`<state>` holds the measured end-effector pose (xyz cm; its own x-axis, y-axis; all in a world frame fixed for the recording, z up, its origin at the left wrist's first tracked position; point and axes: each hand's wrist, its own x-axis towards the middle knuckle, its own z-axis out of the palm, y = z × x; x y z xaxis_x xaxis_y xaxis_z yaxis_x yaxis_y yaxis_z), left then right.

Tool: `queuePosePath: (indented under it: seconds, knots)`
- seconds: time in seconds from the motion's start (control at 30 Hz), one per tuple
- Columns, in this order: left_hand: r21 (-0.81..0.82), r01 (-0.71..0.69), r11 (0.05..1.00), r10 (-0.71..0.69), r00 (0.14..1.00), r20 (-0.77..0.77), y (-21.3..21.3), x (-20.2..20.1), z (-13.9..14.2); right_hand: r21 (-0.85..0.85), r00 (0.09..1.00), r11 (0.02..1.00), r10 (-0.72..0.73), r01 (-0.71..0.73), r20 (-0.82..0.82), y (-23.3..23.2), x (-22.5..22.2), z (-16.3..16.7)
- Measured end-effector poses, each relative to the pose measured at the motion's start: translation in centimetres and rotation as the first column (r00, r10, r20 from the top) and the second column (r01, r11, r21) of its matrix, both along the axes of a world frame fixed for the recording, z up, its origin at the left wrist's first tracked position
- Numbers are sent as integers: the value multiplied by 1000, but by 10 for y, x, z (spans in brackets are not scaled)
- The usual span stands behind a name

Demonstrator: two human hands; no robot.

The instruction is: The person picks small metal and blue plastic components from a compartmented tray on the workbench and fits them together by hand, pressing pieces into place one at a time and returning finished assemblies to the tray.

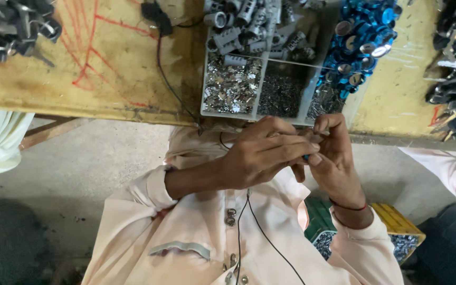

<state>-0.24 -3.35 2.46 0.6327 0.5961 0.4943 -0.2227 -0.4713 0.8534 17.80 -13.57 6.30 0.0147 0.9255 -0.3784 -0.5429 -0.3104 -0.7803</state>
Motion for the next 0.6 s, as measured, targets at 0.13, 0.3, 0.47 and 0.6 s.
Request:
queuePosePath:
  seconds: [0.13,0.3,0.47,0.6]
  knots:
    - [142,-19,990,16,1000,17,16,-5,-5,47,601,908,235,-416,764,1,63,14]
    - [124,-12,992,16,999,-33,41,-1,-18,179,-376,984,-172,-18,910,57,164,-16]
    - [98,41,994,-31,995,-96,44,-1,-13,88,-781,970,-235,-226,579,75,170,-30]
    - [75,38,996,-30,993,-115,45,-1,-12,34,-435,979,-120,-201,892,57,163,-9]
